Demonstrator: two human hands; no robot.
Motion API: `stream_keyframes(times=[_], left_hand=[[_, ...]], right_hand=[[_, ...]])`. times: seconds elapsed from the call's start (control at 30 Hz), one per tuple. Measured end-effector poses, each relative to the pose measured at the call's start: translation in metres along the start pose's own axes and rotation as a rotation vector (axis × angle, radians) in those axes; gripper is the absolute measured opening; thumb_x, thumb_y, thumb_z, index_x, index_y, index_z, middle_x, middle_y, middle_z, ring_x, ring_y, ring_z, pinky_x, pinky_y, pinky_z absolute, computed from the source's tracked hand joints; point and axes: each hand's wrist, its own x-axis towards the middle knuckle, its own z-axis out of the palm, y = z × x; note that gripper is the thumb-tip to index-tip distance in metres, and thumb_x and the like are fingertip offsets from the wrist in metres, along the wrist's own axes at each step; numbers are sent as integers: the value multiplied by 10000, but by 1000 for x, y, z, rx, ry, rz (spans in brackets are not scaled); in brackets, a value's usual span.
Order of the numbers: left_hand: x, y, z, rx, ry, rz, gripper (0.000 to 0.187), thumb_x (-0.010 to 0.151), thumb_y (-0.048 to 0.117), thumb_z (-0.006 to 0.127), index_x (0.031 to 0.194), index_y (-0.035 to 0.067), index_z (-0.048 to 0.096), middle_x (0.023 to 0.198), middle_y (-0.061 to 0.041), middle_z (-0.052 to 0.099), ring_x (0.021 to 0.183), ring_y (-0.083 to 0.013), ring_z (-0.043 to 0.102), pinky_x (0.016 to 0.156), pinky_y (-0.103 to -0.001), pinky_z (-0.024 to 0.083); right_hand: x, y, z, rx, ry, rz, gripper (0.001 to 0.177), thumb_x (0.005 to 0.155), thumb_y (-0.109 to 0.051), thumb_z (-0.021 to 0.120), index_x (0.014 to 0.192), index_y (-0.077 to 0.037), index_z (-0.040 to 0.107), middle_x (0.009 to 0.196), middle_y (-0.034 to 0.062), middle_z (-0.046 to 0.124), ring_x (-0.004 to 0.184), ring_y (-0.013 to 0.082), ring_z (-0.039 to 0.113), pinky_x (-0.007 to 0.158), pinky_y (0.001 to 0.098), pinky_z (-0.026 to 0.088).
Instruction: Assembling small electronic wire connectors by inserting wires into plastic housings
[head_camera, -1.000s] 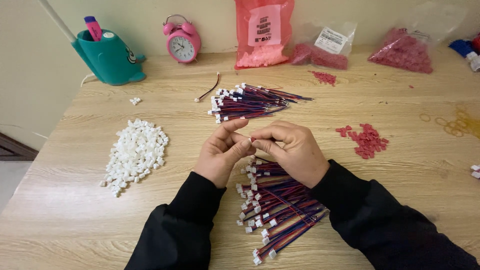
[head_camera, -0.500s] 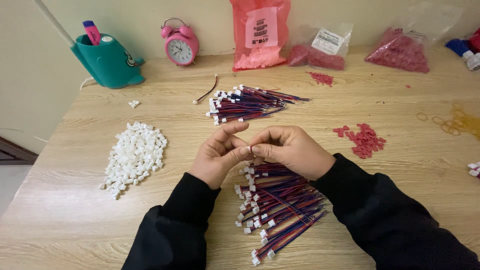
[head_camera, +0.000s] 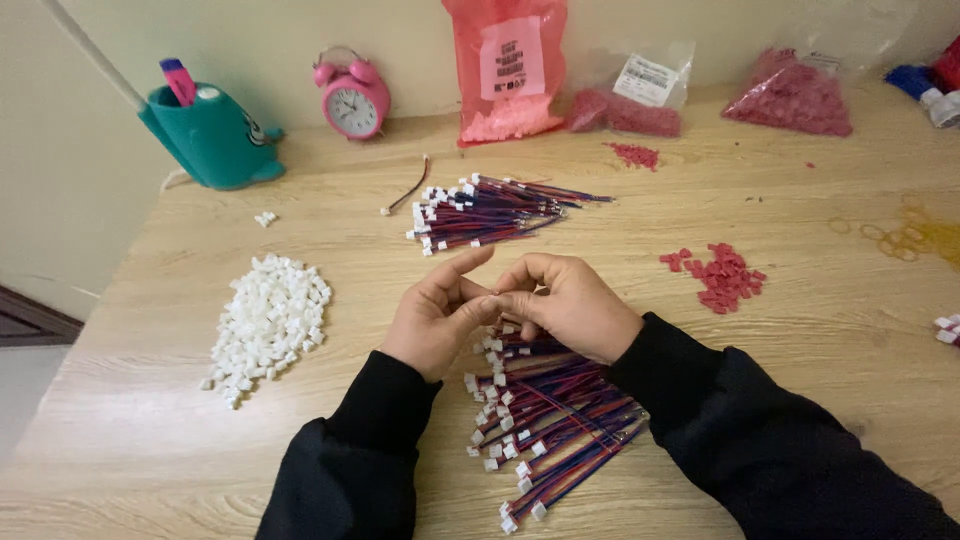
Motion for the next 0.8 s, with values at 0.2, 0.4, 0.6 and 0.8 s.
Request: stream_keyframes(times=[0.2, 0.4, 0.6, 0.8], left_hand=[[33, -34, -70, 480, 312, 3, 324, 867, 30, 693, 1179, 115, 677, 872, -67, 704, 816, -146, 655, 776, -283, 535], [56, -43, -68, 1294, 230, -26, 335, 837, 367, 685, 1171, 356, 652, 1068, 25, 593, 939, -230, 678, 820, -361, 581], [63, -66, -74, 1497, 376, 347, 111, 820, 410, 726, 918, 360, 714, 771, 85, 569, 741, -122, 666, 661, -248, 557], [62, -55, -67, 1441, 385, 448, 113, 798, 284, 720, 897, 232, 710, 869, -8, 646, 854, -217, 679, 825, -322, 525]], right_hand=[[5, -23, -25, -210, -10, 51, 94, 895, -59, 648, 909, -15, 730, 686, 67, 673, 584, 88, 585, 546, 198, 473], [17, -46, -83, -491, 150, 27, 197, 955, -160, 596, 1043, -32, 718, 858, 132, 715, 853, 200, 648, 801, 361, 537], [1, -66, -161, -1242, 302, 220, 291, 886, -384, 637, 1064, -179, 744, 986, 70, 751, 1012, 267, 685, 884, 389, 513], [-9, -53, -176, -1405, 103, 453, 236, 781, -390, 710, 976, -281, 784, 1006, 16, 757, 1055, 263, 682, 923, 383, 522]])
